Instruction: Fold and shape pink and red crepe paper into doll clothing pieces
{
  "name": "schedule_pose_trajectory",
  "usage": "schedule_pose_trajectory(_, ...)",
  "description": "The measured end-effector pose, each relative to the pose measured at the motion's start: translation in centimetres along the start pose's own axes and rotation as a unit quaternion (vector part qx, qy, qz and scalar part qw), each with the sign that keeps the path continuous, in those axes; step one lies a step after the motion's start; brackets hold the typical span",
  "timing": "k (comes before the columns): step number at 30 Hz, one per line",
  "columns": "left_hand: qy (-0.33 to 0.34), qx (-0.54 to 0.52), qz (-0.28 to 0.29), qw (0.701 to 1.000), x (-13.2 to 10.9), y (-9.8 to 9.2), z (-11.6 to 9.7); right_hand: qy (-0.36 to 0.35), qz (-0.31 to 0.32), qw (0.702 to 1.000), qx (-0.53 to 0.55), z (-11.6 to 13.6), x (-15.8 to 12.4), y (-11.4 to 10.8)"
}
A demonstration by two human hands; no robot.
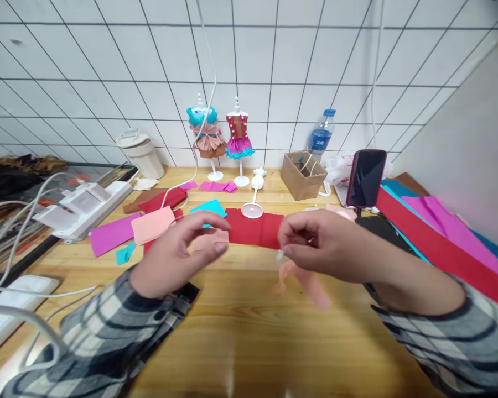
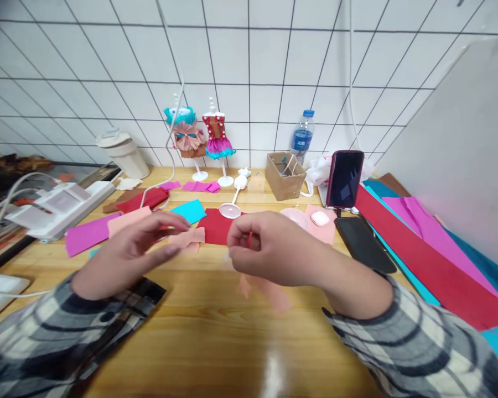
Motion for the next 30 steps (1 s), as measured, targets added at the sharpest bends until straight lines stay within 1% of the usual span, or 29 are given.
schedule_pose_trajectory(1,-0.011,0.017,0.026,0.999,0.0,0.9,0.3,-0.008,-0.012,1.0,-0.008,-0.2,0.6,0.5)
schedule_pose_trajectory(3,-0.039,0.016,0.113,0.993,-0.2,3.0,1.3,-0.01,-0.046,0.999,-0.002,-0.9,1.6,1.4)
schedule_pose_trajectory(5,-0.049,-0.045,0.22,0.973,-0.8,5.0,2.3,-0.005,-0.078,0.997,0.018,-1.8,2.4,2.2)
schedule_pose_trajectory(6,-0.055,-0.065,0.254,0.963,-1.1,5.5,3.0,-0.002,-0.088,0.996,0.027,-2.3,2.7,2.6)
schedule_pose_trajectory(7,-0.064,-0.067,0.261,0.961,-1.3,5.6,3.7,0.0,-0.093,0.995,0.034,-2.7,2.9,3.0)
schedule_pose_trajectory(8,-0.072,-0.045,0.229,0.97,-1.2,5.2,4.5,0.002,-0.089,0.995,0.037,-3.0,3.1,3.5)
schedule_pose_trajectory(9,-0.07,-0.009,0.172,0.982,-1.1,4.5,5.1,0.005,-0.079,0.996,0.04,-3.3,3.2,3.9)
schedule_pose_trajectory(10,-0.052,0.025,0.107,0.993,-1.0,3.7,5.4,0.008,-0.065,0.997,0.044,-3.5,3.3,4.3)
schedule_pose_trajectory(11,-0.018,0.045,0.055,0.997,-1.0,3.1,5.4,0.01,-0.047,0.998,0.047,-3.6,3.3,4.8)
schedule_pose_trajectory(12,0.024,0.05,0.027,0.998,-1.0,2.7,5.2,0.008,-0.031,0.998,0.049,-3.7,3.4,5.1)
schedule_pose_trajectory(13,0.064,0.045,0.029,0.997,-1.1,2.8,4.9,0.004,-0.014,0.999,0.05,-3.7,3.4,5.4)
schedule_pose_trajectory(14,0.094,0.038,0.049,0.994,-1.2,3.1,4.7,-0.002,-0.001,0.999,0.047,-3.6,3.5,5.7)
schedule_pose_trajectory(15,0.111,0.036,0.076,0.99,-1.3,3.7,4.6,-0.012,0.009,0.999,0.039,-3.6,3.5,5.9)
schedule_pose_trajectory(17,0.115,0.051,0.128,0.984,-1.4,4.9,4.7,-0.028,0.013,0.999,0.029,-3.9,3.7,6.0)
schedule_pose_trajectory(19,0.091,0.062,0.173,0.979,-1.5,6.1,5.1,-0.026,-0.004,0.999,0.046,-5.0,3.8,5.9)
schedule_pose_trajectory(20,0.066,0.05,0.191,0.978,-1.5,6.5,5.4,-0.019,-0.013,0.997,0.073,-5.8,3.9,5.8)
schedule_pose_trajectory(21,0.036,0.025,0.205,0.978,-1.5,6.8,5.7,-0.009,-0.023,0.993,0.112,-6.8,3.8,5.7)
schedule_pose_trajectory(23,-0.025,-0.046,0.213,0.976,-1.6,7.0,6.0,0.012,-0.026,0.978,0.206,-8.9,3.6,5.7)
schedule_pose_trajectory(24,-0.048,-0.081,0.212,0.973,-1.7,7.0,6.1,0.028,-0.016,0.967,0.251,-9.9,3.5,5.8)
schedule_pose_trajectory(26,-0.073,-0.131,0.21,0.966,-1.8,7.0,5.9,0.064,0.029,0.95,0.305,-11.3,3.0,6.5)
schedule_pose_trajectory(28,-0.088,-0.149,0.209,0.963,-1.9,6.9,5.5,0.07,0.056,0.942,0.323,-11.8,2.4,7.2)
schedule_pose_trajectory(30,-0.098,-0.153,0.209,0.961,-2.0,6.9,5.2,0.064,0.06,0.941,0.326,-11.5,2.1,7.9)
Point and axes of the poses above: each hand's wrist, its own x-axis towards the middle knuckle, its own y-axis out of the palm, z = x × y, the point moved 5 cm from there along x, towards the middle knuckle, and after that the axes turned 12 degrees about x, right-handed, at the moved point
